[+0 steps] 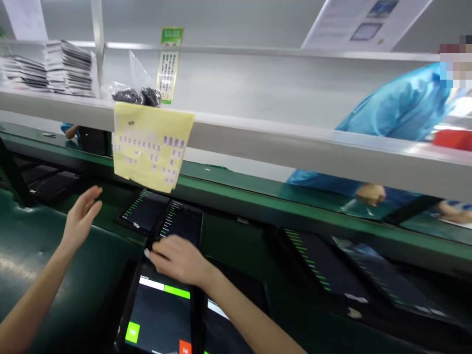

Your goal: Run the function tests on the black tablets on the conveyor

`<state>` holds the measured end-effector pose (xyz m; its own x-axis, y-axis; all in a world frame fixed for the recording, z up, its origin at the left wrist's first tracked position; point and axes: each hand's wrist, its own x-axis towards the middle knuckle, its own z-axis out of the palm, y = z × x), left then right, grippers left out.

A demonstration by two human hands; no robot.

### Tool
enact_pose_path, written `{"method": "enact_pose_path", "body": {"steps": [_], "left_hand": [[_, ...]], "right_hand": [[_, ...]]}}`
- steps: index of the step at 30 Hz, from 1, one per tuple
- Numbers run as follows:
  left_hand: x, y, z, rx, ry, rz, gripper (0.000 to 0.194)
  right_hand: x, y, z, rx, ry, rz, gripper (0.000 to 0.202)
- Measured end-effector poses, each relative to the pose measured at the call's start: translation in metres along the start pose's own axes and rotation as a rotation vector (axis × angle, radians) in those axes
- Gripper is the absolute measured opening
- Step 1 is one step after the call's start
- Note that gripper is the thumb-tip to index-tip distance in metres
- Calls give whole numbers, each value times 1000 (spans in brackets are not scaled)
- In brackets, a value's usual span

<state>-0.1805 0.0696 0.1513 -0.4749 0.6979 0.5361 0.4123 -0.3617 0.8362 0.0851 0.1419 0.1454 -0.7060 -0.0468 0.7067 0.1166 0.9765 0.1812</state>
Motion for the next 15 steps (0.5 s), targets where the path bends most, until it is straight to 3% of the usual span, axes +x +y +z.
{"method": "enact_pose_path", "body": {"steps": [3,7,10,15], "left_hand": [[-72,-31,-10,291,-241,-85,42],[-140,-43,-9,404,-446,-175,38],[-161,-39,-5,452,-520,-191,37],[-173,-37,1,542,-618,-134,38]], "right_hand": [[-76,-19,19,97,-185,-199,22],[-121,-24,32,162,-322,-217,19],[-128,-21,32,185,-383,-202,15],[-137,-23,16,237,-426,-109,17]]}}
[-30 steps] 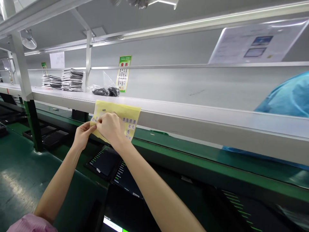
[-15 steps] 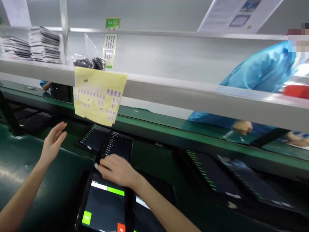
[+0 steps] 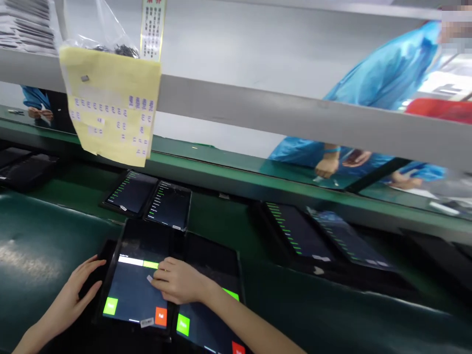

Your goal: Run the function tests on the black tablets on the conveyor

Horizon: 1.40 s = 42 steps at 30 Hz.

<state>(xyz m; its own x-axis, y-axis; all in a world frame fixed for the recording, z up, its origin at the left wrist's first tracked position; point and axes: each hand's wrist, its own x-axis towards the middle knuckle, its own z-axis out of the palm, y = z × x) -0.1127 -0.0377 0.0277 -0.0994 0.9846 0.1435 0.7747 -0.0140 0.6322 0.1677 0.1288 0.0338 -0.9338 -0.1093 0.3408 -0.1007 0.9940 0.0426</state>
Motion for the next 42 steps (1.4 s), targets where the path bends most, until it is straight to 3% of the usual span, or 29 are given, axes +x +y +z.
{"method": "enact_pose_path", "body": {"steps": [5,9,11,14,18,24,27,30,32,35,38,42], "left_hand": [[10,-2,10,74,5,79,40],[22,-4,18,81,26,109,41],[23,-6,20,50,39,66,43],[22,-9,18,-33,38,-55,46],[21,-7,15,-65,37,-109,50],[23,-2,16,37,11,-45,48],[20,-4,16,159,-38,46,51],[18,-5,13,291,-64,180,58],[18,-4,10,337,-79,259,62],[21,-3,6,348,-107,317,66],[23,-4,5,356,-115,309,67],[19,6,11,399,8,368,59]], "right_hand": [[-17,-31,-11,257,94,304,15],[-10,-40,-6,320,29,442,19],[-8,-39,-6,318,14,477,18],[-22,-46,-12,290,145,479,18],[-62,-80,-20,138,310,501,21],[-89,-120,-15,100,199,663,20],[-102,-133,-9,58,329,851,18],[-124,-144,-2,62,491,1170,23],[-137,-141,2,141,600,1479,34],[-149,-113,3,372,717,1839,65],[-150,-71,3,606,721,1879,88],[-139,-36,3,709,661,1791,90]]}}
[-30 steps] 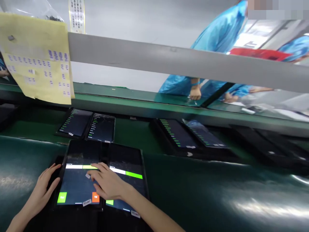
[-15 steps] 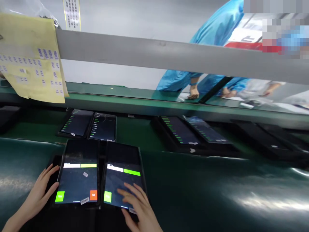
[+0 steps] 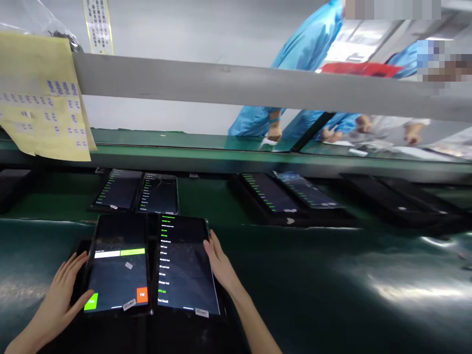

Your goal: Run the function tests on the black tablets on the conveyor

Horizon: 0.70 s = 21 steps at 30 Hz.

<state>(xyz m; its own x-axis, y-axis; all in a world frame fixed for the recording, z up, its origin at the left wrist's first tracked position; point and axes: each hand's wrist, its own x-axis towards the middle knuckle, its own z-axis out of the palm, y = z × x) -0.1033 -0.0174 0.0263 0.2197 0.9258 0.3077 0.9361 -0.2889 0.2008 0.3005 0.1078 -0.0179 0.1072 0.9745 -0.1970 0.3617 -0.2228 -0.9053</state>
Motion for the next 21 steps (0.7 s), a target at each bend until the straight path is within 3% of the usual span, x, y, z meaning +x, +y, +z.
{"method": "enact_pose_path", "body": {"steps": [2,6,8,10,11,13,15,17,19,21], "left_hand": [[2,18,-2,-10,-45,146,52],[21,62,-6,-163,-399,466,55],[33,73,-9,-228,-512,514,66],[39,69,-14,-269,-552,508,74],[38,62,-17,-274,-523,476,76],[26,37,-21,-268,-336,322,76],[4,8,-19,-288,-25,26,69],[-22,-16,-8,-407,183,-327,60],[-45,-30,8,-557,220,-530,57],[-60,-34,24,-633,180,-585,59]], "right_hand": [[2,-6,4,-12,-41,-13,91],[-4,-15,6,-51,-95,-37,89],[-7,-18,5,-61,-105,-48,86],[-11,-18,0,-58,-116,-58,84],[-14,-17,-3,-47,-112,-63,84],[-26,-11,-9,-7,-70,-64,84],[-45,0,-12,33,13,-31,83],[-68,14,-9,41,88,21,80],[-91,28,-3,22,129,42,78],[-110,37,4,-4,157,45,76]]}}
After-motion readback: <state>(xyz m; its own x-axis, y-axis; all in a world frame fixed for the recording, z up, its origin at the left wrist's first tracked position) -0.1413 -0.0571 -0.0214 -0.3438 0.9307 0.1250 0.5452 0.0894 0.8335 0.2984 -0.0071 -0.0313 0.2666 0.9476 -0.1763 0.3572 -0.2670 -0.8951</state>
